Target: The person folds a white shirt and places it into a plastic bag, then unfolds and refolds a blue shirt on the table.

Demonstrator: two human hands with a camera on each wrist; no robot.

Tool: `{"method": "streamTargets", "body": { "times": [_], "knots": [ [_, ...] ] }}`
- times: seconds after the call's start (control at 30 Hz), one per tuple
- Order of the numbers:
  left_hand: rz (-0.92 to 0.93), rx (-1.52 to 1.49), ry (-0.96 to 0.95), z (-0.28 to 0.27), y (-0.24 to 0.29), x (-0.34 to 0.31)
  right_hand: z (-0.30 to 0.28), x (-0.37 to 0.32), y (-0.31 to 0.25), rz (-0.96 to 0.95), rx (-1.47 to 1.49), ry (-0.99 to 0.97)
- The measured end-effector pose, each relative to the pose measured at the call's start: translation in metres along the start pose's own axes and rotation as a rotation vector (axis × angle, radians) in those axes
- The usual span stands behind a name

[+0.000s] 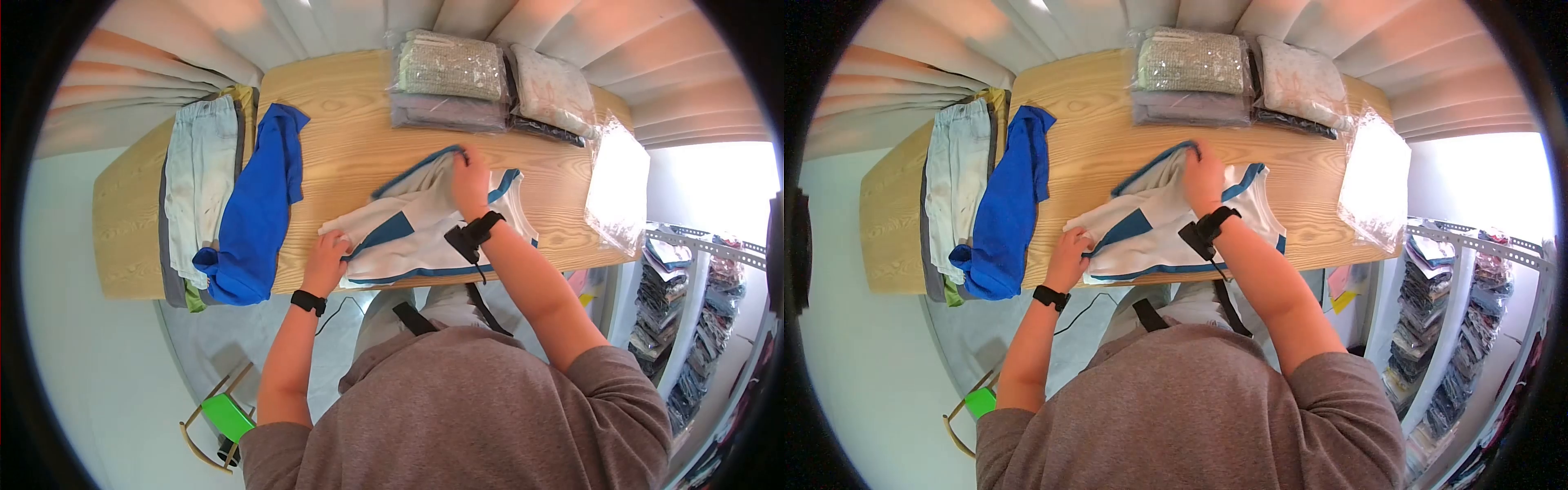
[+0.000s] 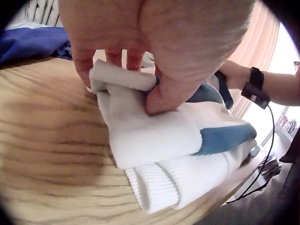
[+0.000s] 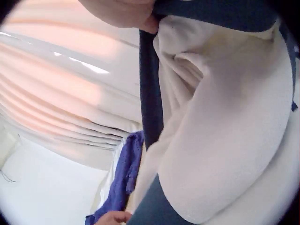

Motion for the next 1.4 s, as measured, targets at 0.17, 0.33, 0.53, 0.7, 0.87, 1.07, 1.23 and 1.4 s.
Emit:
{"method": "streamTargets", "body": {
  "times": [0.17,0.33,0.53,0.7,0.87,1.07,1.23,1.4],
  "knots": [
    [-0.093,-0.093,-0.009,-0.015,-0.011,0.010,-0.050,0.046,-0.023,-0.057,0.339,0.088],
    [-0.114,-0.178,0.251,-0.076,-0.010,0.056,-0.072,0.097,-0.042,-0.176,0.692,-0.134],
    [-0.044,0.064,0.568,-0.088,0.007,0.062,-0.104,0.099,0.014,-0.329,0.222,-0.044],
    [0.162,0.129,0.069,-0.023,0.022,-0.001,-0.130,0.025,0.151,-0.154,-0.198,-0.100],
    [-0.002,0.177,-0.093,0.031,0.041,-0.046,-0.122,-0.058,0.213,0.112,-0.442,-0.045],
    [-0.025,0.319,-0.105,0.032,0.019,-0.069,-0.106,-0.097,0.222,0.085,-0.716,-0.216],
    [-0.026,0.253,-0.148,0.011,0.023,-0.073,-0.113,-0.104,0.212,0.182,-0.729,-0.354],
    [0.090,-0.029,0.099,-0.043,0.017,-0.036,-0.138,-0.022,0.175,0.090,-0.537,-0.234]
  ]
}}
Point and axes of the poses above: each hand's wrist, its own x-axis towards the middle knuckle, its own z-axis out of the palm, y = z × x, the point moved 2 cm from there along x, towards the middle knuckle, and after that the axes turned 11 degrees about -x, right-handed, at the moved point
